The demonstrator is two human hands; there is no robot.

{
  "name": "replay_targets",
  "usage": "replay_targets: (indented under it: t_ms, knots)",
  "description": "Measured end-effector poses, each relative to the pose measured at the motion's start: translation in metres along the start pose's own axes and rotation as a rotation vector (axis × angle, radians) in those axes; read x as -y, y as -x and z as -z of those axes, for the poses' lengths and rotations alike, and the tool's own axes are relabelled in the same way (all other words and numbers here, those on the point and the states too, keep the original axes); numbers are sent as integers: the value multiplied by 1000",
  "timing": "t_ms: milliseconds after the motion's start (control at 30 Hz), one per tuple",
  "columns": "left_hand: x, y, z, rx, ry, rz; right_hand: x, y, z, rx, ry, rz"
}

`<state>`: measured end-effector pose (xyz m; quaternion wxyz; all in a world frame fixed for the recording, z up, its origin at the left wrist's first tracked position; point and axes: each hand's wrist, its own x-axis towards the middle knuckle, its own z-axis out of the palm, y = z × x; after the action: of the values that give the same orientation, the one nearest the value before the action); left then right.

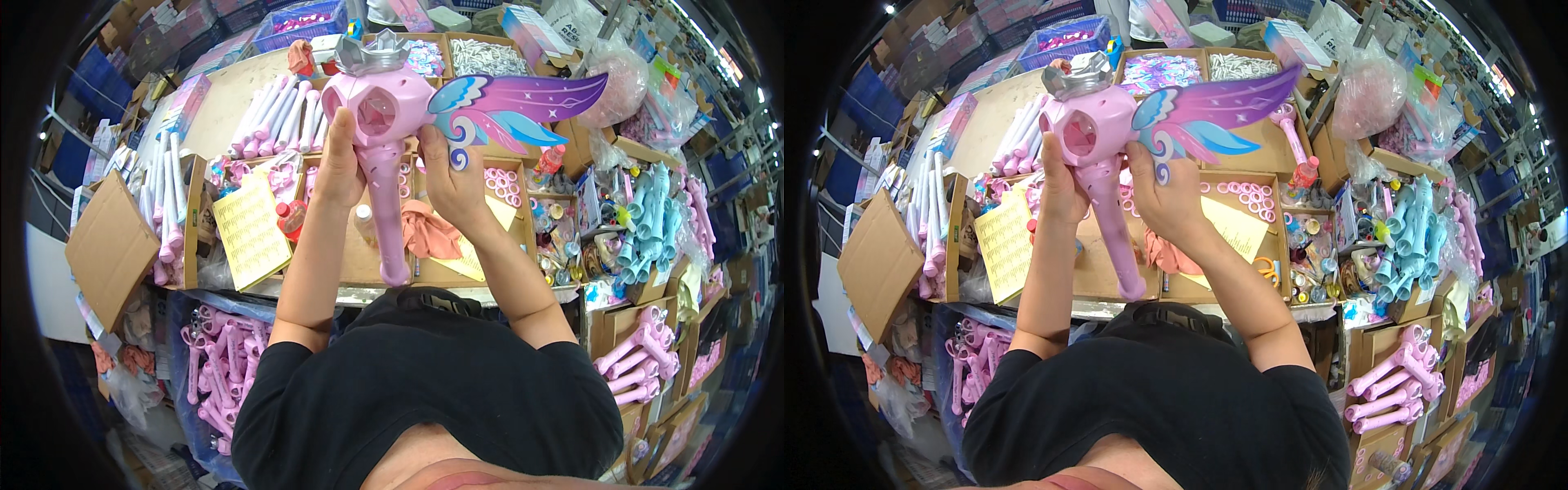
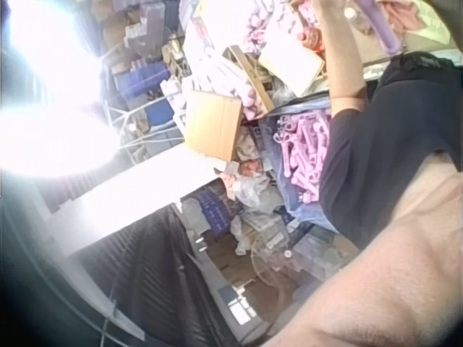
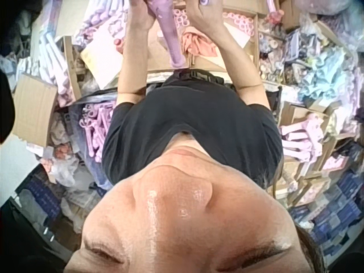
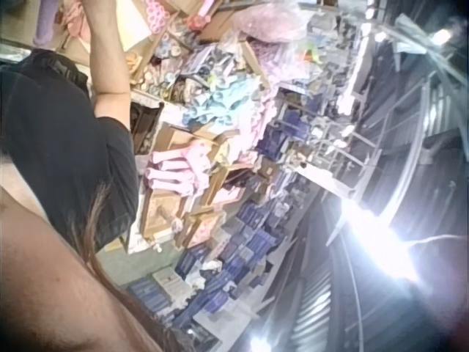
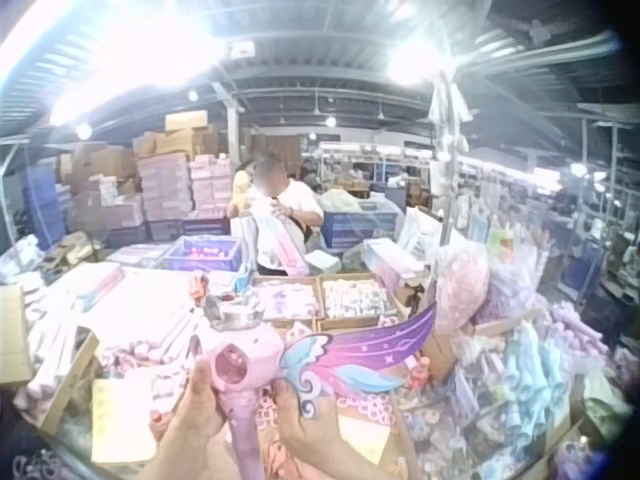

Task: The person assembles pink plastic magic wands by attaching decorative wings and small rings to the wand heads. They wipe the wand surfaces with a cloth, peel off labels, and place the finished wands into a cardboard box.

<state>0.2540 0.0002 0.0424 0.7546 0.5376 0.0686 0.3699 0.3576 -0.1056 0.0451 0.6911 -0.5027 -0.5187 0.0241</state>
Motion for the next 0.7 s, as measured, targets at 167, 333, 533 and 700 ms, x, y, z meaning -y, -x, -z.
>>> replay_targets:
  t_ms: [167, 333, 533, 700]
  knots:
    - [-10, -29, 0, -286, 196, -138, -7, 13, 4, 45, 263, 232]
    - [-38, -46, 19, -461, 132, -243, -7, 57, -7, 445, -261, -363]
    - [-18, -19, 8, -222, 335, -125, -17, 64, 2, 490, -1280, -896]
    - [-25, -18, 6, -160, 310, -28, -3, 47, 13, 311, -386, -709]
